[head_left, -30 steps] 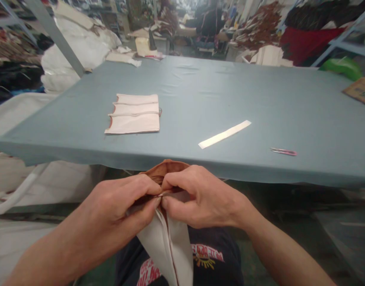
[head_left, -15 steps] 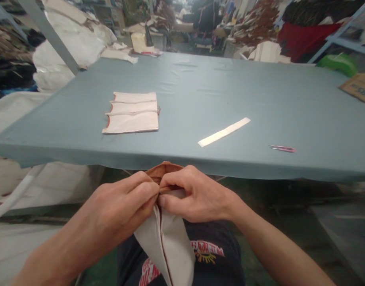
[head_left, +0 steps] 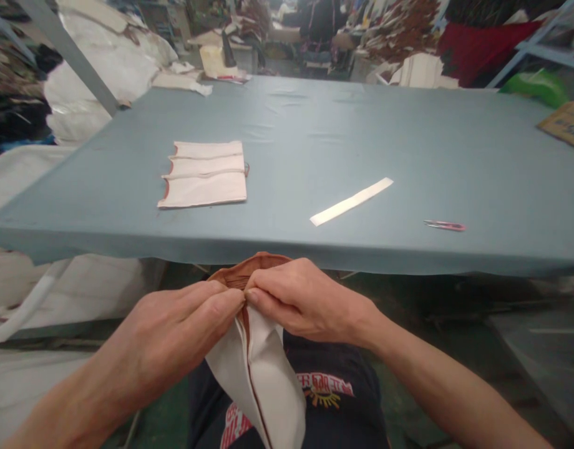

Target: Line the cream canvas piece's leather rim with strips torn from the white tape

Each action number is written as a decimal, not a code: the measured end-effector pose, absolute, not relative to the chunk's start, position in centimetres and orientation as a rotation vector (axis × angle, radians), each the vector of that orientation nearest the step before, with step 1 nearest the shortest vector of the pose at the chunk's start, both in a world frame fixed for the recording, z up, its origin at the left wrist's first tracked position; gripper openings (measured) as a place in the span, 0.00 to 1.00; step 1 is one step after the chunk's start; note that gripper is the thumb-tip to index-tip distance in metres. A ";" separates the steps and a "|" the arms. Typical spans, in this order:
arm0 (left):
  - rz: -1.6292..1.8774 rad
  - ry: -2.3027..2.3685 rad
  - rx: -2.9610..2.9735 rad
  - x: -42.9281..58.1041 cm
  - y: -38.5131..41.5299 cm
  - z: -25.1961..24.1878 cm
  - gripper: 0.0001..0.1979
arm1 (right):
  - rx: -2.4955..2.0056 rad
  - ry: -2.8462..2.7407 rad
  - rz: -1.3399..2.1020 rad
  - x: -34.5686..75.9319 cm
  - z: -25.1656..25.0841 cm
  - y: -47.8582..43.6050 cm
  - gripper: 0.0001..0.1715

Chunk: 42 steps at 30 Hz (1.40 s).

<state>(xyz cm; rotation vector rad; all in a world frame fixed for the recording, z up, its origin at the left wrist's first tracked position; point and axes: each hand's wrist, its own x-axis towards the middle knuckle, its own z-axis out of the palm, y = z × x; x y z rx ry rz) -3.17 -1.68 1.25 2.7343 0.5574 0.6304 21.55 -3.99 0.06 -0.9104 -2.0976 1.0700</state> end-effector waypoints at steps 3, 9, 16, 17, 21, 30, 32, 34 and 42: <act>0.541 0.517 2.832 -3.4 -1.5 1.4 0.12 | -0.920 -2.133 0.944 21.5 0.4 -4.0 0.18; 0.508 0.423 2.931 -3.1 -1.1 2.1 0.18 | -0.916 -1.793 1.162 21.0 -0.6 -4.9 0.16; 0.495 0.515 2.878 -2.7 -1.8 0.9 0.24 | -0.878 -1.287 1.633 21.1 -1.6 -6.0 0.31; 0.507 0.531 2.876 -2.6 -1.8 0.6 0.23 | -0.851 -1.220 1.694 20.9 -1.8 -5.9 0.34; 0.574 0.559 2.912 -1.9 -1.9 0.1 0.20 | -0.795 -0.981 1.874 20.0 -2.9 -5.7 0.37; 0.622 0.851 2.489 -0.1 -2.5 2.4 0.06 | -0.770 -1.026 1.862 20.8 -1.9 -6.2 0.32; 0.529 0.807 2.406 -0.2 -2.4 2.8 0.05 | -0.838 -1.116 1.821 21.4 -1.4 -6.3 0.31; 0.440 0.791 2.321 -0.4 -2.1 3.0 0.06 | -0.909 -1.233 1.742 21.7 -1.1 -6.3 0.29; 0.210 0.666 2.138 -0.8 -0.7 3.2 0.21 | -0.910 -1.578 1.375 21.9 -1.5 -6.3 0.16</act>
